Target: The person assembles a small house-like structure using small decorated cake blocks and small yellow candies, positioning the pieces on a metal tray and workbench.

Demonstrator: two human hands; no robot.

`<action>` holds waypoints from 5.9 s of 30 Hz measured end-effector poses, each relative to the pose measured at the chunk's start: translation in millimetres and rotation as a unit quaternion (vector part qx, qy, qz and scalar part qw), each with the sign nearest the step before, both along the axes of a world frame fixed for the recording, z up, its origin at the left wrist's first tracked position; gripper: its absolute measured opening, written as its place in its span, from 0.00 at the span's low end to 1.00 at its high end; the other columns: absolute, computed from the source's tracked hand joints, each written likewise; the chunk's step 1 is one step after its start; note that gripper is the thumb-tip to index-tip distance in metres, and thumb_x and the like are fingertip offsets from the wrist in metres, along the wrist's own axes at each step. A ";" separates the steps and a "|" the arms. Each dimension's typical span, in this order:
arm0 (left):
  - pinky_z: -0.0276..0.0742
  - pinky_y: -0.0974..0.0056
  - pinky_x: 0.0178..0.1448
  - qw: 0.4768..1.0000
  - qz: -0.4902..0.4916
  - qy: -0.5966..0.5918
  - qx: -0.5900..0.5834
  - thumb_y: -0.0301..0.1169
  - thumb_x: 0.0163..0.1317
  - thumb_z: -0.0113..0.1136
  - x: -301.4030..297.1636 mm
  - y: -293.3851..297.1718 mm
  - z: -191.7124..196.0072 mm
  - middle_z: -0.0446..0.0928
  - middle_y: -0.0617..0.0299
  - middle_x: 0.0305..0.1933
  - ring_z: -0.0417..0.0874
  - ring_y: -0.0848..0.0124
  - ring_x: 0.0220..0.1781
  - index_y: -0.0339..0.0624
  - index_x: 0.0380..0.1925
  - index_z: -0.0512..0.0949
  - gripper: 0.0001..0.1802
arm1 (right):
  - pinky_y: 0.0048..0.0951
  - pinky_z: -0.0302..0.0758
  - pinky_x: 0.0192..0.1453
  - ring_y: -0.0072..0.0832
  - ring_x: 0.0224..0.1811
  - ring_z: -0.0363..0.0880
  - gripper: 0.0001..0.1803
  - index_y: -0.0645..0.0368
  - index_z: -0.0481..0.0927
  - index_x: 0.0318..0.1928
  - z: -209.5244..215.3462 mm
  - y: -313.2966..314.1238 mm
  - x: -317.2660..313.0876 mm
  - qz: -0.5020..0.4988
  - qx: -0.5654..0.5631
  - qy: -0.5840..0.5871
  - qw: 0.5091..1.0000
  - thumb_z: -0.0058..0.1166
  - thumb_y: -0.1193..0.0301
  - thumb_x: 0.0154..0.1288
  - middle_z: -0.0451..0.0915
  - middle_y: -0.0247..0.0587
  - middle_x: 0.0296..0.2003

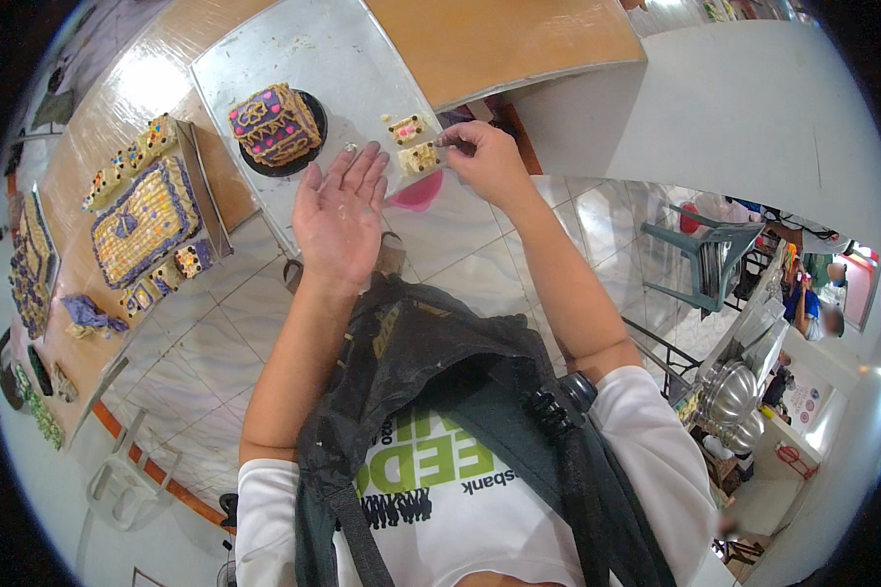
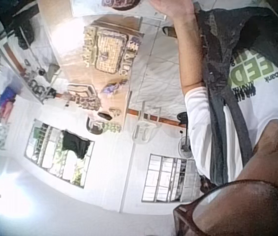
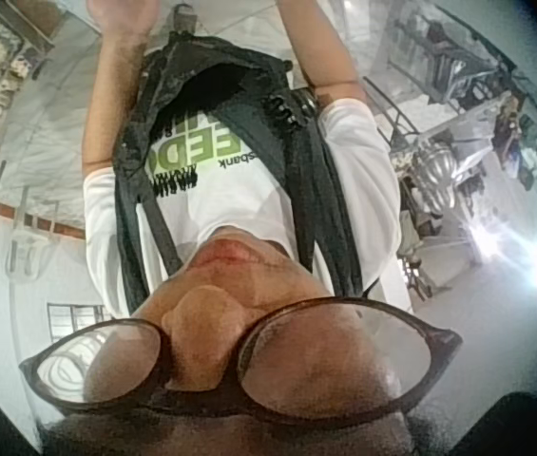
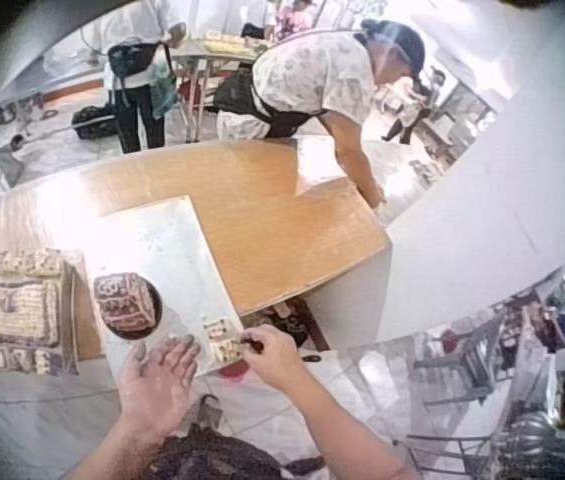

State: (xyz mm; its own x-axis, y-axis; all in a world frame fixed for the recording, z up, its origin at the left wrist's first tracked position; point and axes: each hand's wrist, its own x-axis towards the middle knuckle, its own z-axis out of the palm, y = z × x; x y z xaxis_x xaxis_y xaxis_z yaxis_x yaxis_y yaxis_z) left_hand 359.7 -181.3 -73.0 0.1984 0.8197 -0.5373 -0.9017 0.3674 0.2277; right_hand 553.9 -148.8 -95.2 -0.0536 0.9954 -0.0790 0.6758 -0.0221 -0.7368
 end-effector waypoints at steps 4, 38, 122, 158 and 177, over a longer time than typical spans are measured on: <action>0.50 0.58 0.67 1.000 -0.001 -0.002 -0.002 0.44 0.63 0.36 -0.2 -1.1 -0.9 0.57 0.41 0.62 0.57 0.54 0.65 0.29 0.57 0.53 0.31 | 0.28 0.73 0.38 0.33 0.31 0.78 0.13 0.63 0.78 0.37 0.6 -0.4 -2.7 -0.012 -0.064 0.076 0.995 0.54 0.72 0.48 0.79 0.48 0.30; 0.54 0.56 0.65 0.999 0.025 -0.016 -0.017 0.44 0.63 0.39 -6.6 -1.5 -8.7 0.57 0.39 0.62 0.58 0.52 0.64 0.30 0.55 0.56 0.29 | 0.29 0.74 0.38 0.36 0.32 0.77 0.14 0.65 0.76 0.37 0.5 2.0 -14.4 0.040 0.026 0.063 0.997 0.55 0.76 0.44 0.77 0.49 0.31; 0.44 0.56 0.69 0.983 -0.142 -0.092 0.076 0.60 0.60 0.33 -0.8 -21.9 19.0 0.50 0.38 0.65 0.52 0.52 0.67 0.48 0.64 0.51 0.38 | 0.37 0.62 0.52 0.42 0.47 0.63 0.15 0.56 0.82 0.29 -12.8 -6.1 22.3 -0.063 0.040 -0.012 0.997 0.59 0.61 0.40 0.74 0.46 0.38; 0.44 0.55 0.69 0.988 -0.065 -0.110 0.081 0.57 0.61 0.35 -31.4 -28.5 6.7 0.47 0.35 0.65 0.48 0.50 0.68 0.41 0.62 0.52 0.38 | 0.36 0.61 0.54 0.46 0.40 0.71 0.19 0.60 0.83 0.29 -8.3 9.6 2.5 -0.025 -0.121 -0.016 0.992 0.56 0.58 0.39 0.79 0.51 0.26; 0.44 0.55 0.69 0.991 -0.052 -0.099 0.070 0.57 0.61 0.34 -39.7 -30.4 5.7 0.47 0.36 0.65 0.48 0.51 0.68 0.41 0.62 0.52 0.38 | 0.20 0.69 0.35 0.20 0.29 0.73 0.12 0.68 0.78 0.36 -10.0 2.8 15.7 -0.101 -0.179 0.262 0.943 0.47 0.78 0.51 0.79 0.38 0.28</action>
